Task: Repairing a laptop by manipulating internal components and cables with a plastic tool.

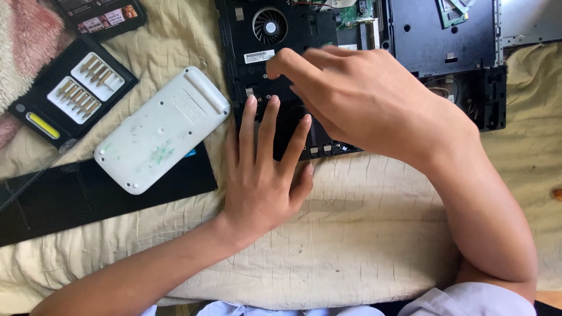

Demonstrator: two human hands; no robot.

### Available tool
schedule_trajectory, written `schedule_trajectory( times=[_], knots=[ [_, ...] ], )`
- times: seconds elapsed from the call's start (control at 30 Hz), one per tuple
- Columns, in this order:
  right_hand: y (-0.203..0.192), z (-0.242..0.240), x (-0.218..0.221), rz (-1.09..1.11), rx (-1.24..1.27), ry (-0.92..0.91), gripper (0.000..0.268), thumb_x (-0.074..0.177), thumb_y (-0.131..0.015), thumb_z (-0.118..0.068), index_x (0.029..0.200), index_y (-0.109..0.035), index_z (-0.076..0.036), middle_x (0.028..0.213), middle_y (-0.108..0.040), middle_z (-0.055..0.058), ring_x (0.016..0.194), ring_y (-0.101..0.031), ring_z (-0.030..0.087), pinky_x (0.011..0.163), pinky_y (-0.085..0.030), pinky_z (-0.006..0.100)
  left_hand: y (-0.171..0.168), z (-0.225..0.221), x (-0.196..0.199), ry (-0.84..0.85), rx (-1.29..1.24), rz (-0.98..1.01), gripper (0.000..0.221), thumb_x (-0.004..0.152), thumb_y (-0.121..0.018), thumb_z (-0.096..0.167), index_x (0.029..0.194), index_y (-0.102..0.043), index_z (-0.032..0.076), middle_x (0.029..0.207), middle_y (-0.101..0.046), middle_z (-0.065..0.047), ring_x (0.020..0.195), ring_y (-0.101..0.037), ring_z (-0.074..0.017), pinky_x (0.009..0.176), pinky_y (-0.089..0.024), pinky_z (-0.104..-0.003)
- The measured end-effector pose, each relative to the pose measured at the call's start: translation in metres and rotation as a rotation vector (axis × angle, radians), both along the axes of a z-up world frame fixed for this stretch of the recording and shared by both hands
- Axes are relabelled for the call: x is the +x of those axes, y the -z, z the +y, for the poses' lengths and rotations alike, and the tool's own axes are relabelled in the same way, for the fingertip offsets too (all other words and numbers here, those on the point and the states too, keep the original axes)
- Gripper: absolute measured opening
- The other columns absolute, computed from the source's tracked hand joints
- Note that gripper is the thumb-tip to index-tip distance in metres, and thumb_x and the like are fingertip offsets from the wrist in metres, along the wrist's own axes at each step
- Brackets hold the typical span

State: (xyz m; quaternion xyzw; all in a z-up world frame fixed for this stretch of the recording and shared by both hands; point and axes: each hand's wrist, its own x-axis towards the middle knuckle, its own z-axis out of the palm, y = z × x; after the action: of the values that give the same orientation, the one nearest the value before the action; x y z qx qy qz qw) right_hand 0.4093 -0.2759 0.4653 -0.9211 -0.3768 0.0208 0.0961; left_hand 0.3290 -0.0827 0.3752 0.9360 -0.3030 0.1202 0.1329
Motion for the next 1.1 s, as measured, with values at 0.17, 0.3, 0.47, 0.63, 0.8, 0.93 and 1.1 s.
schedule_trajectory(
  times=[0.17, 0.3, 0.47, 0.63, 0.8, 0.93, 1.1],
  knots=[
    [-0.005, -0.005, 0.002, -0.022, -0.037, 0.001, 0.027, 0.1, -0.06, -0.003, 0.127, -0.057, -0.004, 0.107, -0.062, 0.013, 0.089, -0.068, 0.03, 0.046, -0.053, 0.041, -0.001, 0.0, 0.0, -0.007, 0.007, -0.007, 0.056, 0.106, -0.05, 0.046, 0.156, -0.044, 0.021, 0.158, -0.043, -0.023, 0.148, -0.042, -0.0484, 0.106, -0.051, -0.058],
    [-0.001, -0.02, -0.001, -0.079, -0.161, 0.121, 0.043, 0.129, -0.064, -0.032, 0.094, -0.055, -0.01, 0.065, -0.053, 0.0, 0.052, -0.052, 0.025, 0.049, -0.039, 0.04, 0.003, 0.002, -0.001, -0.001, 0.05, -0.013, 0.063, 0.109, -0.053, 0.049, 0.162, -0.031, 0.023, 0.164, -0.039, -0.023, 0.152, -0.043, -0.049, 0.111, -0.053, -0.057],
    [-0.004, -0.011, -0.002, -0.076, -0.075, 0.061, 0.013, 0.111, -0.06, -0.011, 0.121, -0.059, -0.003, 0.082, -0.065, 0.005, 0.066, -0.064, 0.026, 0.043, -0.045, 0.04, 0.001, 0.001, -0.001, -0.005, 0.042, -0.016, 0.061, 0.108, -0.051, 0.049, 0.16, -0.034, 0.023, 0.162, -0.042, -0.023, 0.151, -0.042, -0.0482, 0.11, -0.051, -0.058],
    [-0.006, -0.009, -0.004, 0.057, -0.007, 0.087, 0.022, 0.105, -0.056, -0.009, 0.124, -0.055, 0.001, 0.103, -0.068, 0.015, 0.082, -0.07, 0.034, 0.044, -0.049, 0.046, 0.002, 0.0, -0.001, -0.014, 0.043, -0.014, 0.062, 0.107, -0.051, 0.049, 0.161, -0.033, 0.024, 0.162, -0.042, -0.022, 0.151, -0.043, -0.0472, 0.11, -0.051, -0.056],
    [-0.001, -0.013, -0.009, -0.019, -0.126, 0.123, 0.013, 0.118, -0.054, -0.014, 0.108, -0.054, -0.006, 0.059, -0.05, 0.003, 0.042, -0.045, 0.029, 0.04, -0.033, 0.041, 0.002, 0.001, -0.001, -0.002, 0.011, -0.003, 0.061, 0.106, -0.053, 0.047, 0.159, -0.037, 0.023, 0.161, -0.042, -0.023, 0.15, -0.042, -0.049, 0.11, -0.05, -0.059],
    [-0.006, -0.009, -0.008, 0.045, -0.003, 0.066, 0.025, 0.104, -0.053, -0.005, 0.129, -0.053, -0.002, 0.103, -0.069, 0.014, 0.083, -0.071, 0.034, 0.046, -0.052, 0.045, -0.002, 0.0, 0.001, -0.006, 0.001, -0.015, 0.057, 0.105, -0.051, 0.046, 0.156, -0.043, 0.022, 0.158, -0.045, -0.024, 0.148, -0.042, -0.0479, 0.11, -0.049, -0.058],
    [-0.001, -0.01, -0.008, 0.075, -0.125, 0.194, 0.018, 0.116, -0.059, -0.027, 0.118, -0.056, -0.009, 0.044, -0.053, 0.004, 0.034, -0.05, 0.032, 0.038, -0.038, 0.041, 0.003, 0.0, 0.0, -0.002, -0.036, -0.014, 0.059, 0.105, -0.053, 0.045, 0.157, -0.04, 0.021, 0.159, -0.043, -0.024, 0.149, -0.042, -0.0493, 0.112, -0.049, -0.06]
  ],
)
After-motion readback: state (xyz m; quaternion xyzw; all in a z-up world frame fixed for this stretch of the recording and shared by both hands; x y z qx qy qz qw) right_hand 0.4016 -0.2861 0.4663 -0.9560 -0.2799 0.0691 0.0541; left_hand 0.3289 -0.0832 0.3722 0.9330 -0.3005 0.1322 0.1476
